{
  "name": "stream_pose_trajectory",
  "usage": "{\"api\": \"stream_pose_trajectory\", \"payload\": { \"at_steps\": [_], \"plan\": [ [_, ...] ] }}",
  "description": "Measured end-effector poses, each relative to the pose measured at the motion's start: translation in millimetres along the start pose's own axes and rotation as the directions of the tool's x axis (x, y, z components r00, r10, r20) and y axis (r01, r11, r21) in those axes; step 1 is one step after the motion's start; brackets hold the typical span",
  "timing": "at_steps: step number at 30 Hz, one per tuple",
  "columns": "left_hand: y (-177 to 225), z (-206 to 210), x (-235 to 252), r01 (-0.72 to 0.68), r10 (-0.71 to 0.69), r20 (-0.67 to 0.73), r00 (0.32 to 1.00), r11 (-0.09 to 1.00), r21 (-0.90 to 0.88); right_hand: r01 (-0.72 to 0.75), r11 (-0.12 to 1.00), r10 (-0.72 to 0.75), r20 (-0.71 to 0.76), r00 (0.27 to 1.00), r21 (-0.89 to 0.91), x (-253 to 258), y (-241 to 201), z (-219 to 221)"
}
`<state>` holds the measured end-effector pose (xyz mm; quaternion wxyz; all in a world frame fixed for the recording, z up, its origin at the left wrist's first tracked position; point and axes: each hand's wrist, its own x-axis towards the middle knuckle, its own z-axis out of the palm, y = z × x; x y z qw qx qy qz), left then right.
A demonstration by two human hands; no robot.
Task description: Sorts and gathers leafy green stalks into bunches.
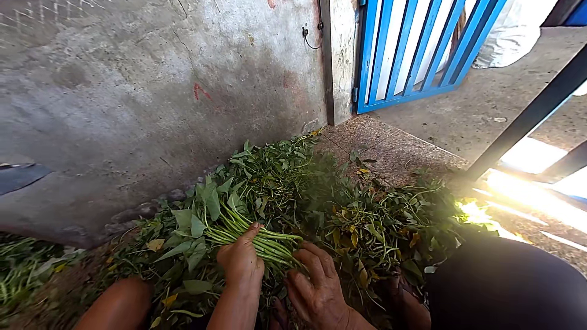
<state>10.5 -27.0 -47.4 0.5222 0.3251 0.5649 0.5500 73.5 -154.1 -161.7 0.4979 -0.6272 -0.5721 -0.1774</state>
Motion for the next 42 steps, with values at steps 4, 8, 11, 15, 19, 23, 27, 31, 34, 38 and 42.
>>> {"api": "stream_pose_trajectory", "payload": {
  "at_steps": [4, 8, 11, 15, 19, 23, 27, 31, 34, 38, 42],
  "plan": [
    [2, 4, 0, -0.031, 0.03, -0.013, 0.999, 0.998, -0.047, -0.173, 0.984, 0.175, -0.103, 0.979, 0.035, 10, -4, -5],
    [3, 6, 0, -0.061, 0.058, -0.037, 0.998, 0.995, -0.074, -0.048, 0.949, 0.094, 0.134, 0.987, -0.312, 12, -9, -7],
    [3, 6, 0, -0.069, 0.065, -0.053, 0.996, 0.995, -0.074, -0.11, 0.954, 0.181, 0.244, 0.953, -0.28, 4, -17, -2],
    [4, 6, 0, -0.079, 0.074, -0.061, 0.995, 0.993, -0.086, -0.422, 0.899, 0.35, 0.395, 0.849, 0.112, 6, -24, -8],
    [3, 8, -5, -0.078, 0.074, -0.057, 0.996, 0.994, -0.073, -0.761, 0.601, 0.439, 0.696, 0.569, 0.243, 14, -25, -11],
    [-1, 11, -15, -0.045, 0.044, -0.018, 0.999, 0.997, -0.058, -0.809, 0.247, 0.638, 0.539, 0.55, 0.533, 10, -31, -5],
    [-5, 13, -23, -0.038, 0.039, 0.015, 0.999, 0.998, -0.048, -0.715, -0.284, 0.751, 0.612, 0.247, 0.638, 22, -28, -7],
    [-15, 15, -25, -0.042, 0.044, 0.048, 0.998, 0.998, -0.038, -0.524, -0.755, 0.487, 0.872, -0.047, 0.393, 28, -15, -8],
    [-14, 17, -23, -0.025, 0.028, 0.053, 0.998, 0.998, -0.057, -0.434, -0.822, 0.41, 0.912, -0.001, 0.369, 22, -11, -4],
    [-7, 15, -16, 0.025, -0.021, 0.053, 0.998, 0.997, -0.071, -0.45, -0.764, 0.463, 0.879, 0.117, 0.462, 26, -6, -5],
    [6, 9, -5, 0.04, -0.034, 0.061, 0.998, 0.994, -0.1, -0.836, -0.193, 0.389, 0.822, 0.415, 0.514, 28, 13, -17]
  ]
}}
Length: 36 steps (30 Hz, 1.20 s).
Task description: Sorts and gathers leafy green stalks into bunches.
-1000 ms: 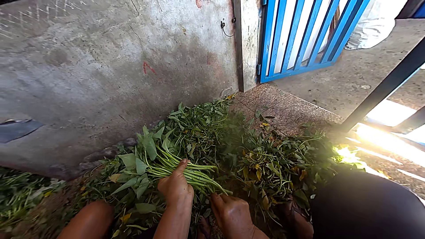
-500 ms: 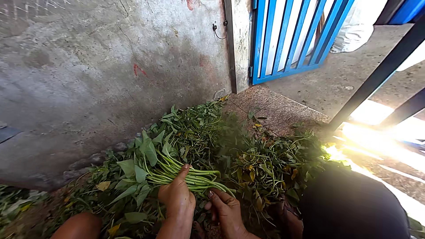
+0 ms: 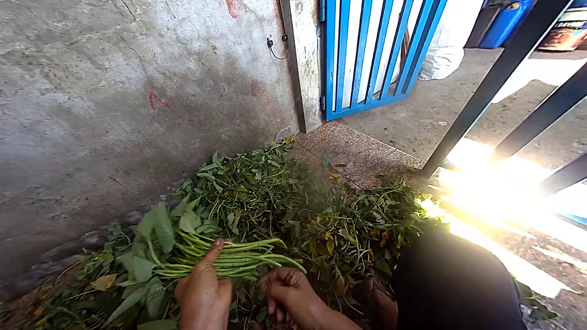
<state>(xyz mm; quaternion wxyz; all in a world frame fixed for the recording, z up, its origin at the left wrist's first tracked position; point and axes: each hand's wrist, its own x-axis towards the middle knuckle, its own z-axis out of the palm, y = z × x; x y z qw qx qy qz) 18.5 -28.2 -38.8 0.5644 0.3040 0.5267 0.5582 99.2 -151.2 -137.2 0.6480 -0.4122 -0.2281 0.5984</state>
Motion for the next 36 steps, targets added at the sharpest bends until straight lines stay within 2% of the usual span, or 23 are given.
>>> {"api": "stream_pose_trajectory", "payload": {
  "at_steps": [1, 2, 3, 5, 6, 8, 9, 10, 11, 12, 14, 16, 19, 21, 23, 24, 26, 27, 29, 30, 32, 34, 36],
  "plan": [
    [7, -3, 5, -0.017, 0.016, -0.003, 1.0, 1.0, -0.014, 0.012, 0.983, 0.004, 0.093, 0.996, -0.181, 1, -8, -8],
    [14, -7, 10, -0.044, 0.044, -0.007, 0.999, 0.999, -0.025, 0.015, 0.966, 0.014, 0.109, 0.994, -0.259, 4, -16, -16],
    [20, -12, 15, -0.076, 0.076, -0.007, 0.997, 0.997, -0.031, 0.011, 0.964, 0.002, 0.049, 0.999, -0.266, 7, -23, -26],
    [27, -21, 21, -0.133, 0.132, -0.012, 0.991, 0.99, -0.048, 0.0, 0.947, -0.079, -0.236, 0.969, -0.32, 24, -36, -56],
    [28, -25, 22, -0.138, 0.138, -0.007, 0.99, 0.989, -0.051, -0.046, 0.902, -0.15, -0.41, 0.9, -0.43, 35, -40, -79],
    [26, -34, 20, -0.108, 0.109, 0.018, 0.994, 0.993, -0.038, -0.331, 0.73, -0.266, -0.695, 0.668, -0.598, 54, -36, -137],
    [25, -38, 20, -0.084, 0.085, 0.039, 0.996, 0.996, -0.03, -0.473, 0.656, -0.285, -0.773, 0.566, -0.588, 59, -30, -167],
    [24, -41, 20, -0.058, 0.06, 0.063, 0.996, 0.998, -0.021, -0.575, 0.594, -0.281, -0.815, 0.506, -0.562, 62, -19, -193],
    [24, -44, 20, -0.034, 0.035, 0.089, 0.995, 0.999, -0.015, -0.646, 0.533, -0.249, -0.831, 0.498, -0.546, 61, -6, -213],
    [24, -46, 20, -0.017, 0.018, 0.107, 0.994, 1.0, -0.012, -0.679, 0.479, -0.189, -0.821, 0.538, -0.556, 58, 8, -225],
    [24, -46, 19, 0.001, 0.001, 0.131, 0.991, 1.0, -0.01, -0.645, 0.419, -0.03, -0.72, 0.693, -0.639, 54, 36, -226],
    [24, -43, 19, -0.001, 0.0, 0.154, 0.988, 1.0, 0.0, -0.573, 0.456, 0.095, -0.603, 0.792, -0.681, 56, 57, -211],
    [19, -37, 20, 0.004, -0.008, 0.188, 0.982, 1.0, 0.02, -0.518, 0.55, 0.271, -0.447, 0.853, -0.655, 61, 67, -199],
    [16, -32, 19, 0.017, -0.02, 0.202, 0.979, 1.0, 0.018, -0.562, 0.442, 0.358, -0.436, 0.825, -0.7, 68, 45, -191],
    [15, -28, 17, 0.038, -0.041, 0.197, 0.98, 0.999, 0.021, -0.647, 0.296, 0.214, -0.611, 0.762, -0.703, 71, 6, -176],
    [15, -28, 17, 0.045, -0.049, 0.197, 0.979, 0.999, 0.024, -0.676, 0.308, 0.069, -0.693, 0.718, -0.669, 73, -9, -175],
    [16, -28, 17, 0.048, -0.054, 0.204, 0.978, 0.998, 0.033, -0.666, 0.451, -0.194, -0.794, 0.577, -0.594, 82, -27, -191],
    [16, -29, 17, 0.048, -0.054, 0.207, 0.977, 0.998, 0.035, -0.65, 0.526, -0.255, -0.831, 0.494, -0.548, 86, -33, -204],
    [18, -30, 19, 0.047, -0.053, 0.211, 0.976, 0.998, 0.032, -0.692, 0.576, -0.211, -0.898, 0.387, -0.434, 90, -39, -233],
    [19, -30, 19, 0.055, -0.06, 0.216, 0.975, 0.998, 0.031, -0.736, 0.561, -0.131, -0.918, 0.374, -0.38, 90, -39, -248],
    [18, -29, 21, 0.075, -0.081, 0.236, 0.968, 0.997, 0.037, -0.805, 0.477, 0.029, -0.909, 0.415, -0.353, 86, -31, -270],
    [18, -28, 23, 0.087, -0.102, 0.254, 0.962, 0.994, 0.068, -0.784, 0.481, 0.059, -0.877, 0.476, -0.393, 85, -16, -275],
    [16, -27, 23, 0.091, -0.11, 0.262, 0.959, 0.992, 0.082, -0.746, 0.524, 0.028, -0.868, 0.496, -0.41, 85, -6, -267]
  ]
}}
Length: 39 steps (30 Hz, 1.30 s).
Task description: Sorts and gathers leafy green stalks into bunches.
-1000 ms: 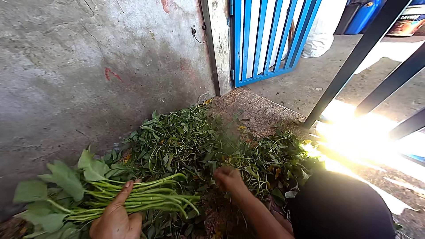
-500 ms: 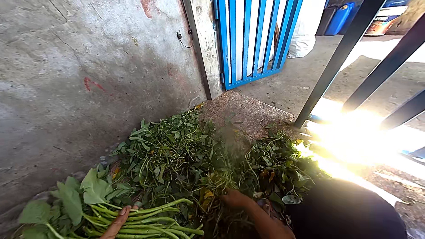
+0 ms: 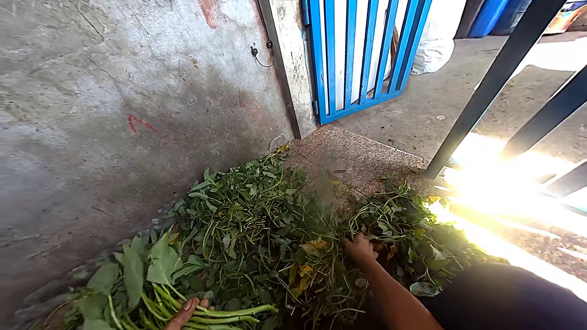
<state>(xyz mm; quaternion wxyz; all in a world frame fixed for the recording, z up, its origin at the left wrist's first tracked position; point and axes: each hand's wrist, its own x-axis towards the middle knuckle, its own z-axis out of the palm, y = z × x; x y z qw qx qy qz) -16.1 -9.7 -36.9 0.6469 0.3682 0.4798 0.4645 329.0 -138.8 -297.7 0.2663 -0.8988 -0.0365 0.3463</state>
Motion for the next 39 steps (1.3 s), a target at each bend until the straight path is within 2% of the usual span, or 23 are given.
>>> {"api": "stream_pose_trajectory", "payload": {
  "at_steps": [2, 4, 6, 7, 8, 10, 11, 13, 15, 17, 19, 20, 21, 23, 24, 25, 26, 29, 32, 34, 35, 36, 39],
  "plan": [
    [0, 2, -1, 0.01, -0.01, -0.007, 1.0, 1.0, 0.012, 0.027, 0.999, -0.026, -0.063, 0.998, 0.02, -12, -9, 4],
    [0, 4, -2, 0.026, -0.026, -0.024, 0.999, 1.0, 0.014, 0.126, 0.989, -0.101, -0.266, 0.959, 0.078, -32, -26, 2],
    [2, 6, -4, 0.033, -0.033, -0.038, 0.999, 0.999, 0.014, 0.36, 0.915, -0.222, -0.519, 0.825, 0.182, -50, -44, 0],
    [3, 6, -4, 0.033, -0.032, -0.045, 0.998, 0.999, 0.013, 0.452, 0.864, -0.265, -0.563, 0.782, 0.221, -56, -52, 0],
    [5, 7, -5, 0.032, -0.031, -0.05, 0.998, 0.999, 0.015, 0.48, 0.837, -0.3, -0.511, 0.806, 0.265, -61, -57, -1],
    [8, 8, -7, 0.027, -0.026, -0.053, 0.998, 1.0, 0.014, 0.385, 0.855, -0.321, -0.229, 0.919, 0.347, -68, -64, -11],
    [9, 7, -8, 0.023, -0.023, -0.049, 0.999, 1.0, 0.013, 0.365, 0.862, -0.327, -0.164, 0.931, 0.351, -75, -68, -14],
    [10, 6, -7, 0.017, -0.016, -0.05, 0.999, 1.0, 0.01, 0.472, 0.775, -0.409, -0.236, 0.881, 0.42, -96, -74, -12],
    [9, 4, -8, 0.011, -0.01, -0.071, 0.997, 1.0, 0.013, 0.538, 0.575, -0.478, -0.28, 0.832, 0.616, -118, -77, -4],
    [8, 2, -8, 0.01, -0.009, -0.076, 0.997, 1.0, 0.019, 0.282, 0.328, -0.516, -0.079, 0.853, 0.902, -141, -76, -3],
    [9, 2, -10, -0.006, 0.008, -0.086, 0.996, 1.0, 0.015, -0.047, 0.109, -0.633, 0.105, 0.767, 0.993, -153, -65, -1],
    [9, 2, -11, -0.016, 0.017, -0.086, 0.996, 1.0, 0.015, -0.115, 0.071, -0.653, 0.133, 0.746, 0.991, -155, -57, 1],
    [9, 3, -13, -0.025, 0.026, -0.087, 0.996, 1.0, 0.013, -0.12, 0.104, -0.602, 0.158, 0.783, 0.987, -157, -51, 0],
    [9, 2, -18, -0.035, 0.038, -0.072, 0.997, 0.999, 0.032, -0.079, 0.38, -0.303, 0.205, 0.931, 0.921, -169, -45, -2],
    [10, 1, -19, -0.039, 0.042, -0.049, 0.998, 0.998, 0.049, -0.064, 0.527, -0.221, 0.209, 0.952, 0.848, -178, -43, -2],
    [11, 0, -20, -0.042, 0.043, -0.025, 0.999, 0.997, 0.057, 0.023, 0.611, -0.266, 0.178, 0.947, 0.791, -189, -41, -2],
    [11, 1, -19, -0.043, 0.044, -0.001, 0.999, 0.997, 0.063, 0.147, 0.612, -0.393, 0.138, 0.909, 0.777, -200, -38, -7],
    [6, 3, -23, -0.027, 0.022, 0.062, 0.998, 0.996, 0.089, 0.471, 0.444, -0.697, -0.036, 0.716, 0.763, -217, -33, -15],
    [3, 8, -26, -0.027, 0.014, 0.106, 0.994, 0.992, 0.123, 0.67, 0.609, -0.761, 0.074, 0.644, 0.425, -221, -29, -22],
    [0, 13, -26, -0.029, 0.016, 0.109, 0.994, 0.992, 0.125, 0.74, 0.472, -0.847, 0.013, 0.531, 0.479, -234, -29, -19],
    [-2, 14, -26, -0.03, 0.019, 0.095, 0.995, 0.992, 0.12, 0.697, 0.376, -0.866, -0.035, 0.498, 0.611, -240, -31, -13],
    [-4, 14, -26, -0.032, 0.023, 0.074, 0.997, 0.993, 0.115, 0.58, 0.341, -0.849, -0.023, 0.528, 0.74, -247, -34, -9],
    [-5, 18, -25, -0.044, 0.043, 0.007, 0.999, 0.991, 0.126, 0.047, 0.481, -0.615, 0.299, 0.73, 0.875, -262, -42, -6]
  ]
}}
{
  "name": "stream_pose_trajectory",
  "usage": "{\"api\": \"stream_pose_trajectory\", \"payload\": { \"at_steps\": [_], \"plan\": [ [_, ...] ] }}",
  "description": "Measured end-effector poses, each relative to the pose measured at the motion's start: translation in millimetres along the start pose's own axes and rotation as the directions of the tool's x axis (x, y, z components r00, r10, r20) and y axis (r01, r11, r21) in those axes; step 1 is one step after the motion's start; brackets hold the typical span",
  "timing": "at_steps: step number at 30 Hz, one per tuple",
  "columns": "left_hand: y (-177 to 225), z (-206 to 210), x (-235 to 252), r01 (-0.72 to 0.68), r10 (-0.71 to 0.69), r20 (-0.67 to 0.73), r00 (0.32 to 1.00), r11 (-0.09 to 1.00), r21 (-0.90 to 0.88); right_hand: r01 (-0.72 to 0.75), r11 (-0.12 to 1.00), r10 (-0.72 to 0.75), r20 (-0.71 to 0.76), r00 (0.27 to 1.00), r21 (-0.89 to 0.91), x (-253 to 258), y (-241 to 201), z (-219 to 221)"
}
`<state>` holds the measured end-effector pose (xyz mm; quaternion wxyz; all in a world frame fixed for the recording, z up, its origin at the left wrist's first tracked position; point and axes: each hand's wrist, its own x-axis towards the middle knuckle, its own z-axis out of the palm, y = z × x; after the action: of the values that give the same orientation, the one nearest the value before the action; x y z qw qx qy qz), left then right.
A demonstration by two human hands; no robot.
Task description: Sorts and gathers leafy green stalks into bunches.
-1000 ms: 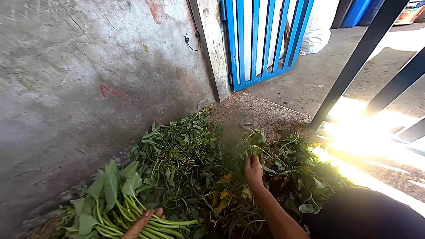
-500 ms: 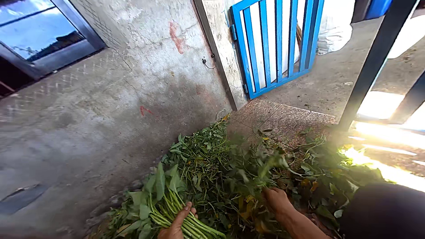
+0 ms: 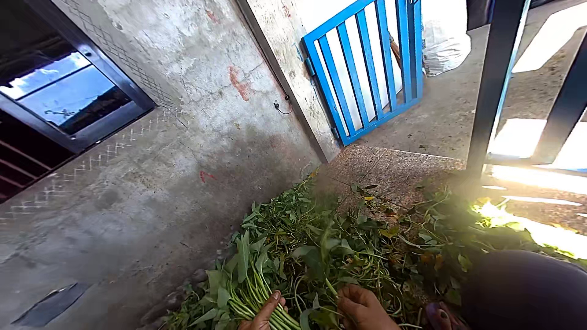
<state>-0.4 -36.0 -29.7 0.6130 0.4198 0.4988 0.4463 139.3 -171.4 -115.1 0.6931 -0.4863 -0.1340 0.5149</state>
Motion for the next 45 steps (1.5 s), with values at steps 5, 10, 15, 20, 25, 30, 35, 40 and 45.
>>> {"api": "stream_pose_trajectory", "payload": {
  "at_steps": [5, 10, 15, 20, 25, 30, 35, 40, 45],
  "plan": [
    [-2, 5, -2, -0.006, 0.007, -0.029, 1.0, 0.999, 0.035, 0.126, 0.989, -0.112, 0.151, 0.982, -0.083, -7, 17, 4],
    [-5, 7, -3, -0.051, 0.052, -0.037, 0.998, 0.998, 0.029, 0.442, 0.747, -0.351, 0.27, 0.896, -0.496, -12, 23, 6],
    [-2, 6, -8, -0.025, 0.019, 0.076, 0.997, 0.996, 0.084, 0.595, 0.531, -0.506, 0.337, 0.794, -0.603, -18, 22, 11],
    [-1, 1, -10, 0.011, -0.026, 0.207, 0.978, 0.997, 0.074, 0.627, 0.474, -0.496, 0.401, 0.77, -0.619, -18, 24, 10],
    [4, -6, -9, 0.008, -0.013, 0.349, 0.937, 1.0, 0.015, 0.667, 0.434, -0.475, 0.475, 0.741, -0.606, -13, 20, 5],
    [5, -7, -14, -0.045, 0.016, 0.454, 0.891, 0.998, 0.053, 0.627, 0.446, -0.431, 0.461, 0.776, -0.639, -14, 18, 5],
    [1, -3, -11, -0.016, 0.008, 0.357, 0.934, 1.0, 0.017, 0.578, 0.52, -0.417, 0.403, 0.815, -0.629, -17, 18, 11],
    [-7, 3, -18, -0.015, -0.004, 0.343, 0.939, 0.999, 0.052, 0.582, 0.567, -0.513, 0.304, 0.803, -0.583, -20, 26, 21],
    [-14, 13, -31, -0.052, 0.013, 0.292, 0.956, 0.991, 0.124, 0.685, 0.488, -0.785, 0.072, 0.616, -0.54, -16, 39, 29]
  ]
}}
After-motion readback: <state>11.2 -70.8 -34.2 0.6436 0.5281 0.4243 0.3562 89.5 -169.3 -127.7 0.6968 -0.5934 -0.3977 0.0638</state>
